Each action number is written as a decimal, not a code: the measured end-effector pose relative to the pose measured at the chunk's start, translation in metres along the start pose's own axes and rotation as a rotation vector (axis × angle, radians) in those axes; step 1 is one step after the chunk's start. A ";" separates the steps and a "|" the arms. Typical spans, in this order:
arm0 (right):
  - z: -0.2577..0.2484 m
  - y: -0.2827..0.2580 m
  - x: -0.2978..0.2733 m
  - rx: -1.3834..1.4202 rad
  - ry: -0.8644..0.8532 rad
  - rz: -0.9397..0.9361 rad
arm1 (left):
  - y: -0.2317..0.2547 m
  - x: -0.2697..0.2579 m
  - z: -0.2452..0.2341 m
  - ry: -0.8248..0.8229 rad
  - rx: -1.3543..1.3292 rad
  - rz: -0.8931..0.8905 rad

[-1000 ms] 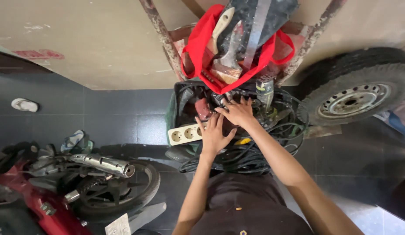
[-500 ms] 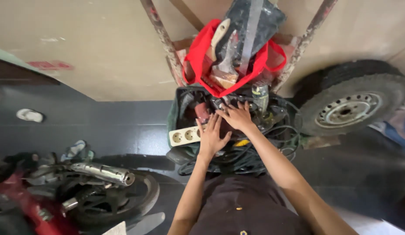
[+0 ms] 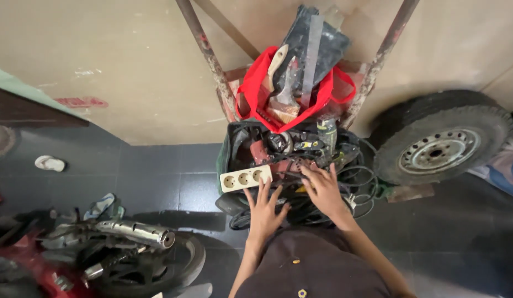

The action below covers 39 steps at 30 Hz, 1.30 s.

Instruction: Searching through and inspecting various tools and items inside a wheelbarrow.

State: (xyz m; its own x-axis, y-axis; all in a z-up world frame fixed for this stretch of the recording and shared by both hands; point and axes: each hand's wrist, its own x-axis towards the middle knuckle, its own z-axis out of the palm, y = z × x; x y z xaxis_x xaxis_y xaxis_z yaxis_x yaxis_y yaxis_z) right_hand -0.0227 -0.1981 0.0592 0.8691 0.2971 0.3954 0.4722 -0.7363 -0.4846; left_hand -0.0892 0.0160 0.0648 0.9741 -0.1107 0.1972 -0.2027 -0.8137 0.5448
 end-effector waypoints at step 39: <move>-0.031 -0.008 0.036 -0.068 -0.388 -0.449 | -0.006 -0.022 -0.013 0.038 0.084 -0.121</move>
State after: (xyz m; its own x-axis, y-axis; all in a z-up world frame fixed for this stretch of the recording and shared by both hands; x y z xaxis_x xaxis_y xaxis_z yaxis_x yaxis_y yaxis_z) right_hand 0.0003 -0.2005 0.1014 0.5826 0.7796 0.2297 0.8068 -0.5206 -0.2793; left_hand -0.1103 0.0307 0.0680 0.9861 0.0117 0.1655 -0.0731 -0.8649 0.4967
